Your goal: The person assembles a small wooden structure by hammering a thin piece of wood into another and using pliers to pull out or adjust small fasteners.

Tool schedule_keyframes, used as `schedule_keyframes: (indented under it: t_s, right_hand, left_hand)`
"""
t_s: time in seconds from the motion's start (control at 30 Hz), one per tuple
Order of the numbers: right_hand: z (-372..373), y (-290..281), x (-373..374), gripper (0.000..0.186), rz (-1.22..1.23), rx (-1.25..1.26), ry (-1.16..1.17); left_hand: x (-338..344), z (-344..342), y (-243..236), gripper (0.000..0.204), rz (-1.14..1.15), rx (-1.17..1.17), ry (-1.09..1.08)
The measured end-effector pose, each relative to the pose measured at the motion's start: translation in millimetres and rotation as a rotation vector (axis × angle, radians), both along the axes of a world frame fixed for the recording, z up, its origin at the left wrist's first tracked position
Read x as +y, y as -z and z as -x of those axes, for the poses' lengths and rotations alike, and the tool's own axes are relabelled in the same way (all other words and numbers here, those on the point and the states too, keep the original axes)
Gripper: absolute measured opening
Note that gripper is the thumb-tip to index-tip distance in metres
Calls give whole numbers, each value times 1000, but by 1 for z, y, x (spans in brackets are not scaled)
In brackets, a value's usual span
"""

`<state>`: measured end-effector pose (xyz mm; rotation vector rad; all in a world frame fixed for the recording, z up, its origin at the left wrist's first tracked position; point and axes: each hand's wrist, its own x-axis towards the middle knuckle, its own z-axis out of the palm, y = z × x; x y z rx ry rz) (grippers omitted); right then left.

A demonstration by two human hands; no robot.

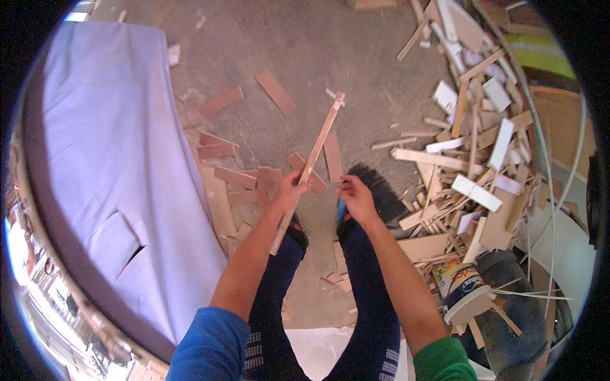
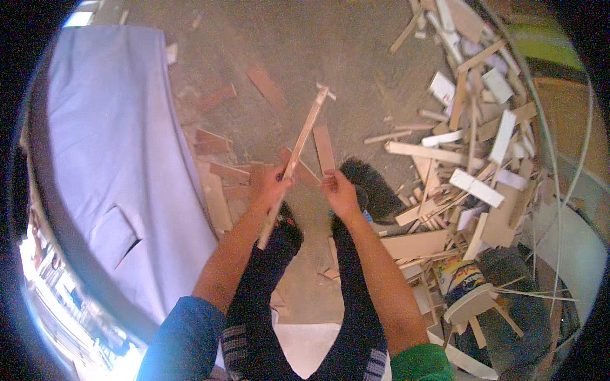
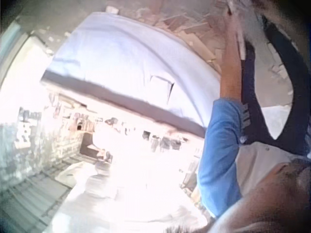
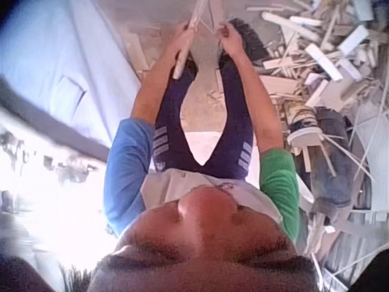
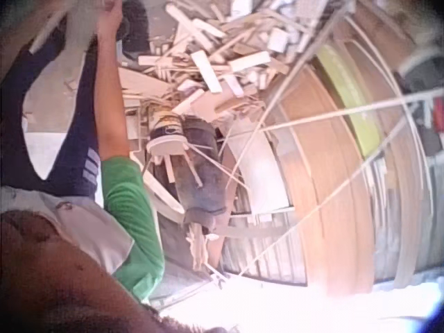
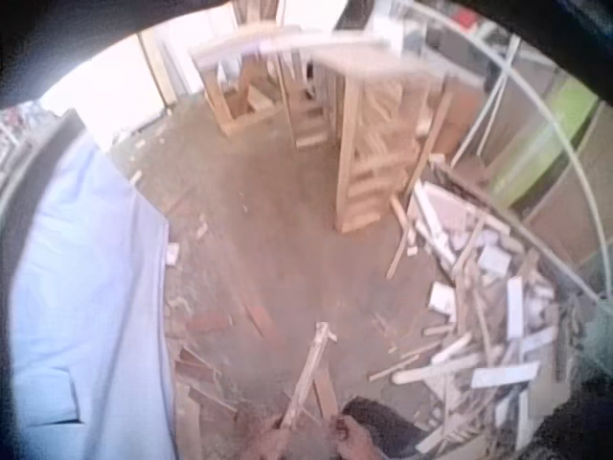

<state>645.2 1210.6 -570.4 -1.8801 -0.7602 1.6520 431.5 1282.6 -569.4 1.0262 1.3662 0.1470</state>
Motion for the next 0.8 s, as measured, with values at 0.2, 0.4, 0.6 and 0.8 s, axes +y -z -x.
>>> schedule_keyframes:
  t_s: [0.2, 0.4, 0.6, 0.8]
  right_hand:
    - [9, -242, 32, 64, -181, 185, -112]
    - [25, -430, 65, 50, -380, 285, -165]
    - [57, -567, 90, 34, -505, 410, -299]
    - [144, -654, 87, 29, -616, 540, -562]
  left_hand:
    - [3, -40, -226, 35, 250, -804, -634]
    - [38, -45, -448, 33, 11, -839, -747]
    - [32, -10, -597, 36, -510, -619, -725]
    - [-64, 76, -669, 43, -733, -380, -827]
